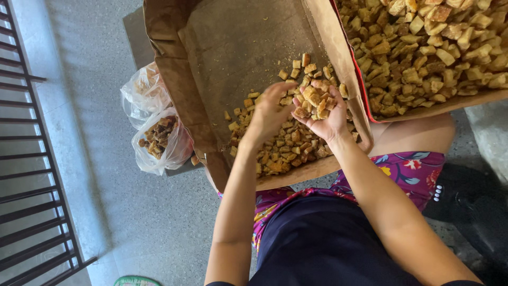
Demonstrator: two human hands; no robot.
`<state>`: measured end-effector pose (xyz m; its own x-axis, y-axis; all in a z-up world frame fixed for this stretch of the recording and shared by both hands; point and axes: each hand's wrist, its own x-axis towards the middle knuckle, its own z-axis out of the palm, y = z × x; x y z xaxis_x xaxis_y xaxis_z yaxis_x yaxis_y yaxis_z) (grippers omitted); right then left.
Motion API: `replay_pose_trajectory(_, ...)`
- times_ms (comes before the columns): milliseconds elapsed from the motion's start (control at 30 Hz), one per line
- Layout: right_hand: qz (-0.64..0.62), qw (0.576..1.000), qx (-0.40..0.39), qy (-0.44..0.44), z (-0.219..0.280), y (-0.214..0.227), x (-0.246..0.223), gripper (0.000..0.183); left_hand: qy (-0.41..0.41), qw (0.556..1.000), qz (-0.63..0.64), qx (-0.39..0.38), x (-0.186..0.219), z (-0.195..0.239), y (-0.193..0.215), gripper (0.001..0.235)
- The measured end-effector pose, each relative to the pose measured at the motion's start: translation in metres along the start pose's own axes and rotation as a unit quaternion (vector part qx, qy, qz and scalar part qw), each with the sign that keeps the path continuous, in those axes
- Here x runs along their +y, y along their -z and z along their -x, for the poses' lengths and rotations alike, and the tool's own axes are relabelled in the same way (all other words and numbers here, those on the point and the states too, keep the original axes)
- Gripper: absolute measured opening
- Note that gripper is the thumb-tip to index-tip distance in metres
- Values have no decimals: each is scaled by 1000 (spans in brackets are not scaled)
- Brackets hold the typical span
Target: The person sits on the floor and sorts small, cubed food items from a cardboard tray into a plastic bag. They use both hands to pick up the pieces, separate them, and transfer them into the bag, occasionally breaking larger pieces into smaller ones.
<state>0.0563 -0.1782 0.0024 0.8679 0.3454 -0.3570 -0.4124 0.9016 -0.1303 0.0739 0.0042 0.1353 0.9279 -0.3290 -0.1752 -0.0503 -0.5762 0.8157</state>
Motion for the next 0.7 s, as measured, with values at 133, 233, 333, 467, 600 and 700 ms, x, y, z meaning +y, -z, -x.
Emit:
replay_pose_trajectory(133,-37,998,-51,-1,2,-1,0,35,221,966,-126,43,-58,25,26,55)
replay_pose_trajectory(233,-53,997,-53,-2,1,1,1,35,362,916,-169,-36,-93,43,16,69)
replay_pose_trajectory(333,-50,996,-75,-2,1,2,0,36,318,905,-280,-42,-126,41,-22,83)
replay_pose_trajectory(467,-62,996,-58,-2,0,-2,-1,40,245,948,-202,24,-140,41,-67,72)
replay_pose_trajectory(600,-56,996,-63,8,4,-3,-2,41,187,963,-190,46,-144,45,-63,47)
replay_pose_trajectory(700,-55,997,-58,1,5,-5,-3,40,212,974,-30,80,-142,40,-29,35)
